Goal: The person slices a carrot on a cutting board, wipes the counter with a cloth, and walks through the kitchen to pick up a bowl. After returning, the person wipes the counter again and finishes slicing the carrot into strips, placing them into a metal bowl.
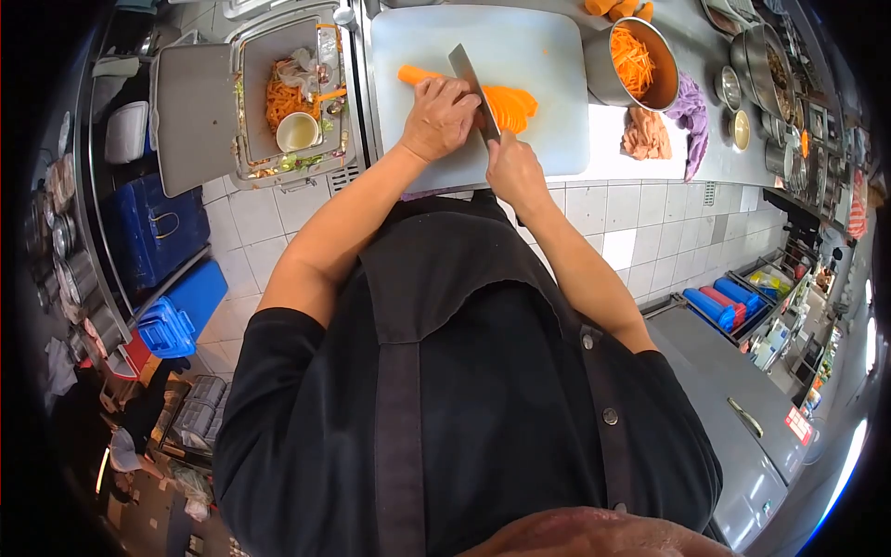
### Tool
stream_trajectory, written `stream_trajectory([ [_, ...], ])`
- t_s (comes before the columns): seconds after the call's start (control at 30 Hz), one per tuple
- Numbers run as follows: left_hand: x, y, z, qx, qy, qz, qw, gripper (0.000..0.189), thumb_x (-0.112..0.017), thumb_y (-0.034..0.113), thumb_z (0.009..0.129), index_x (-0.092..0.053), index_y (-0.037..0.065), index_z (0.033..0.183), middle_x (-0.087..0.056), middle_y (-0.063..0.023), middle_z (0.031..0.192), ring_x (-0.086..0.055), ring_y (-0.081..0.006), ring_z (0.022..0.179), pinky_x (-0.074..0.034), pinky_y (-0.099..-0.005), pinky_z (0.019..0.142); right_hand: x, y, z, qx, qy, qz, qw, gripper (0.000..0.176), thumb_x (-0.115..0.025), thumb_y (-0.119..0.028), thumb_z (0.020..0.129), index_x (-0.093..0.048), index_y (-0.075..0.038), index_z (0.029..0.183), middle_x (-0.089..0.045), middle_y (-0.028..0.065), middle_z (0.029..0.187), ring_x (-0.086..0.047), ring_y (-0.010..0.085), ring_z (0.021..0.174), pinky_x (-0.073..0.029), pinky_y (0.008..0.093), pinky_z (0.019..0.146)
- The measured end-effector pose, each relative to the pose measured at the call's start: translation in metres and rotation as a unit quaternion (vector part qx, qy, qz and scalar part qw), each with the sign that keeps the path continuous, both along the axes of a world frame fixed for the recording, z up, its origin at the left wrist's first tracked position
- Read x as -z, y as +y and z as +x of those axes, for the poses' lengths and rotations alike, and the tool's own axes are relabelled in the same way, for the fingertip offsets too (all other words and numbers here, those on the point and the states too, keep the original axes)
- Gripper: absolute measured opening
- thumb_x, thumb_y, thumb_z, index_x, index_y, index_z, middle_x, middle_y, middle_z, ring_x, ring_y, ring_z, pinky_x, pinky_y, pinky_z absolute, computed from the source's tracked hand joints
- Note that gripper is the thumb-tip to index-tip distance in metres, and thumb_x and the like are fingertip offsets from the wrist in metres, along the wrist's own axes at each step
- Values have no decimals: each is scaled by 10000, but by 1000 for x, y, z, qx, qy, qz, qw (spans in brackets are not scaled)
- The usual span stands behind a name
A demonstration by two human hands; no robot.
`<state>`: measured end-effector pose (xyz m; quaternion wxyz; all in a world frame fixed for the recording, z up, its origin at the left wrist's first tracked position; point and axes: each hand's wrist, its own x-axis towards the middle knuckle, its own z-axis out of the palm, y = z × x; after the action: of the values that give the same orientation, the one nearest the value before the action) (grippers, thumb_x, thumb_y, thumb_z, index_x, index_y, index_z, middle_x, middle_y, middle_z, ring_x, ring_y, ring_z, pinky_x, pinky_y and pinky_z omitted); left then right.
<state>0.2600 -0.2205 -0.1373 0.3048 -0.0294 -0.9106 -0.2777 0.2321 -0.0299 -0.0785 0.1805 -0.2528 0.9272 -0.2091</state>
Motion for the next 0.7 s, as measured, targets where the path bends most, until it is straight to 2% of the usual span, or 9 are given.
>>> stream_trajectory([
  [0.17,2,-8,-3,6,17,-13,1000,213,-726,133,815,-694,150,1024,-649,-32,1099,-607,-266,1064,-413,-469,964,-3,4,-10,7,-5,-8,1000,238,-610,-171,1028,-585,64,1060,-685,343,843,-676,541,841,-534,616,764],
  [0.27,3,-10,-2,-14,3,-46,999,251,-740,140,788,-697,177,1033,-645,-9,1082,-606,-240,1068,-409,-463,969,-32,9,-3,-14,-5,-13,1000,236,-608,-174,1031,-575,60,1032,-684,336,836,-671,543,842,-530,612,767],
  [0.43,0,-9,-2,-12,-7,-57,998,280,-753,150,784,-696,191,1055,-634,0,1061,-597,-232,1067,-405,-462,955,-83,32,13,15,-45,15,999,258,-579,-202,1060,-573,55,1033,-671,342,839,-636,567,836,-499,616,748],
  [0.53,-1,-10,-4,-15,-5,-55,998,289,-763,158,783,-696,195,1062,-631,-1,1060,-597,-234,1062,-402,-465,953,-84,40,15,8,-53,45,998,250,-573,-190,1061,-573,59,1049,-672,342,842,-637,568,840,-498,618,750],
  [0.7,0,-10,-5,-15,-4,-46,999,284,-770,174,781,-695,192,1054,-633,-7,1067,-601,-234,1066,-400,-474,952,-72,31,9,-4,-43,30,999,268,-573,-182,1059,-570,85,1059,-664,353,826,-640,571,834,-503,614,748],
])
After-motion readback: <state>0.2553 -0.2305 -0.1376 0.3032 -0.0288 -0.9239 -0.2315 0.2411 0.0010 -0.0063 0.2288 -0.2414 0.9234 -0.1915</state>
